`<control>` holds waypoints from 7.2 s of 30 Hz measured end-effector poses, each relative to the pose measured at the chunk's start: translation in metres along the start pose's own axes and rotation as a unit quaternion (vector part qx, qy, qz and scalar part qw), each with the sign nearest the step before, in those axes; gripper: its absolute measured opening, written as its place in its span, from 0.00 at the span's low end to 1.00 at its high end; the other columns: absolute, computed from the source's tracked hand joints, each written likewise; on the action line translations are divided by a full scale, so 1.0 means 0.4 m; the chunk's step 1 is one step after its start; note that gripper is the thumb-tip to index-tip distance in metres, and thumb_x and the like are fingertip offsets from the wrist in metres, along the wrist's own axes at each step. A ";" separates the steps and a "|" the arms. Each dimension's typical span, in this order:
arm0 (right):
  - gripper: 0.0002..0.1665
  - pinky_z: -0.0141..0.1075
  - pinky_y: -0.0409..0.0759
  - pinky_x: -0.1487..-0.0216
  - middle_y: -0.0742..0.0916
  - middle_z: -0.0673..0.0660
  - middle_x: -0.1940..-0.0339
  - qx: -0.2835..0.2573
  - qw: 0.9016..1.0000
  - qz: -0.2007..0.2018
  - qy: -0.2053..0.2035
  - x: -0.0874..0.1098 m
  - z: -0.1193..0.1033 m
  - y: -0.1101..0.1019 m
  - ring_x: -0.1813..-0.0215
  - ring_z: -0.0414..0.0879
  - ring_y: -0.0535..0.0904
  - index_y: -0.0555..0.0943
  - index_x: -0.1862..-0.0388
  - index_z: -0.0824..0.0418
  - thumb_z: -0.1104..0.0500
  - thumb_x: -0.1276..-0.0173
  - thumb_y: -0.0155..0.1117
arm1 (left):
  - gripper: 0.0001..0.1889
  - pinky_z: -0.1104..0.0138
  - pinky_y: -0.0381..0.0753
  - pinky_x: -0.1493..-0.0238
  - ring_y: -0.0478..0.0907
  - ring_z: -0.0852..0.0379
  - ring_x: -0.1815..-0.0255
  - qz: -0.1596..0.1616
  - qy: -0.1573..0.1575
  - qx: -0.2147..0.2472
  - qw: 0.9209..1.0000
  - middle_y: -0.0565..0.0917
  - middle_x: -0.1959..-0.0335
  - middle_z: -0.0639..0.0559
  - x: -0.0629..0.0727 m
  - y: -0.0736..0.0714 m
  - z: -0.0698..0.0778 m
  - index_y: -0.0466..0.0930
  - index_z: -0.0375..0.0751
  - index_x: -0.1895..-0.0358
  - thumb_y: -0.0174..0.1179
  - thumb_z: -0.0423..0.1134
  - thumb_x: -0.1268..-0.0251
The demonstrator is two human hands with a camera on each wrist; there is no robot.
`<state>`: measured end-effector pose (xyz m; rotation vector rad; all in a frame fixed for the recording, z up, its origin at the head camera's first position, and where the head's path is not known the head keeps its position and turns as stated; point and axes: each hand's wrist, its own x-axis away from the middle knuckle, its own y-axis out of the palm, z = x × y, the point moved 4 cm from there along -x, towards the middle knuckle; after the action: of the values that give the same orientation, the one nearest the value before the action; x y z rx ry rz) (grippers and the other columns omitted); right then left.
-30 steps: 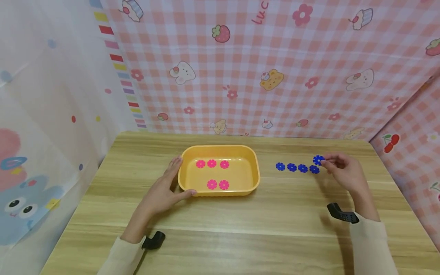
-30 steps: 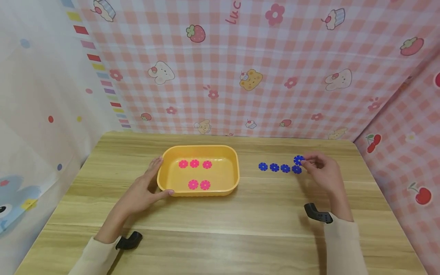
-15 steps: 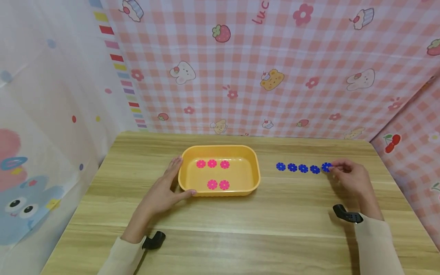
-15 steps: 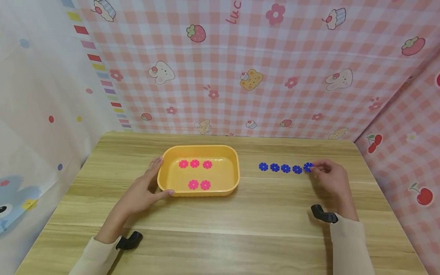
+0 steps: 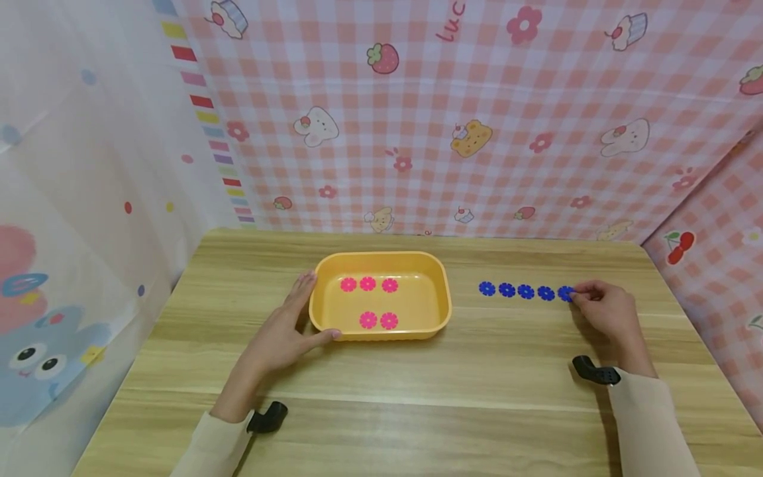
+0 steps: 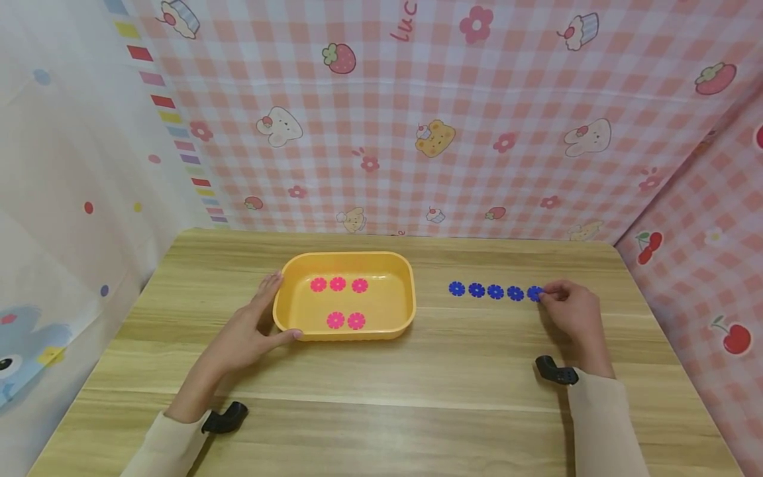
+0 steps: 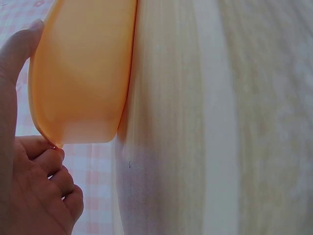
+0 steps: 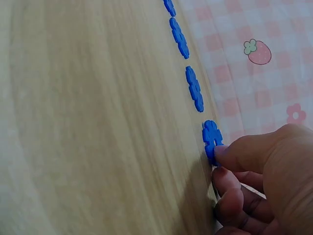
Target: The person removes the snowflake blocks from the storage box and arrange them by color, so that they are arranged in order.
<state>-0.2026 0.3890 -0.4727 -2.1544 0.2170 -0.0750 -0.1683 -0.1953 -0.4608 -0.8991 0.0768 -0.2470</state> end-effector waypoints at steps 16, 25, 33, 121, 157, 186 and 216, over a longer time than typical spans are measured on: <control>0.28 0.28 0.77 0.69 0.85 0.62 0.53 -0.035 0.999 -0.018 -0.003 0.011 -0.045 -0.015 0.62 0.38 0.79 0.80 0.41 0.62 0.40 0.22 0.56 | 0.64 0.41 0.53 0.18 0.40 0.50 0.12 0.001 0.000 -0.001 1.000 0.41 0.13 0.57 0.003 -0.002 0.003 0.39 0.58 0.15 0.62 0.81 0.50; 0.30 0.24 0.76 0.65 0.86 0.61 0.50 -0.030 0.998 -0.020 -0.057 0.018 -0.131 -0.022 0.53 0.48 0.80 0.79 0.35 0.62 0.41 0.23 0.59 | 0.64 0.41 0.53 0.17 0.40 0.50 0.12 0.003 0.005 -0.007 1.000 0.42 0.13 0.57 0.002 -0.002 0.000 0.39 0.57 0.15 0.61 0.81 0.50; 0.32 0.27 0.78 0.65 0.86 0.61 0.49 -0.046 0.994 -0.038 -0.092 0.028 -0.203 -0.018 0.49 0.57 0.82 0.76 0.31 0.62 0.41 0.24 0.61 | 0.64 0.42 0.53 0.17 0.40 0.50 0.12 0.003 0.006 -0.008 1.000 0.42 0.13 0.56 0.002 -0.003 0.001 0.39 0.57 0.15 0.61 0.80 0.49; 0.18 0.35 0.80 0.54 0.84 0.49 0.62 0.043 0.897 -0.328 -0.293 0.092 -0.700 0.386 0.60 0.44 0.77 0.84 0.47 0.52 0.52 0.34 0.76 | 0.63 0.40 0.51 0.17 0.39 0.48 0.12 0.001 0.008 0.005 1.000 0.43 0.13 0.53 0.002 -0.003 0.002 0.39 0.58 0.15 0.65 0.77 0.48; 0.05 0.30 0.80 0.64 0.86 0.48 0.68 -0.091 0.931 -0.221 -0.275 0.095 -0.684 0.365 0.64 0.41 0.79 0.87 0.59 0.54 0.63 0.30 0.68 | 0.63 0.40 0.52 0.17 0.39 0.50 0.12 0.001 0.011 0.002 1.000 0.42 0.13 0.56 0.004 0.002 -0.005 0.39 0.57 0.15 0.65 0.76 0.47; 0.05 0.33 0.79 0.68 0.87 0.49 0.66 -0.173 0.948 -0.133 -0.234 0.093 -0.619 0.206 0.64 0.46 0.80 0.85 0.55 0.52 0.58 0.27 0.67 | 0.63 0.40 0.52 0.18 0.39 0.49 0.12 0.005 0.012 -0.002 1.000 0.43 0.13 0.53 0.000 0.000 -0.006 0.38 0.59 0.15 0.63 0.79 0.49; 0.09 0.32 0.79 0.66 0.88 0.56 0.61 -0.111 0.981 -0.108 -0.115 0.075 -0.368 0.151 0.61 0.48 0.80 0.84 0.52 0.56 0.53 0.25 0.65 | 0.63 0.40 0.52 0.18 0.39 0.50 0.12 0.005 0.008 0.001 1.000 0.43 0.13 0.55 0.001 -0.001 -0.004 0.38 0.60 0.15 0.66 0.76 0.48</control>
<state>-0.2011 0.2301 -0.4414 -2.3797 -0.1509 0.0776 -0.1683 -0.1968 -0.4616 -0.8938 0.0950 -0.2444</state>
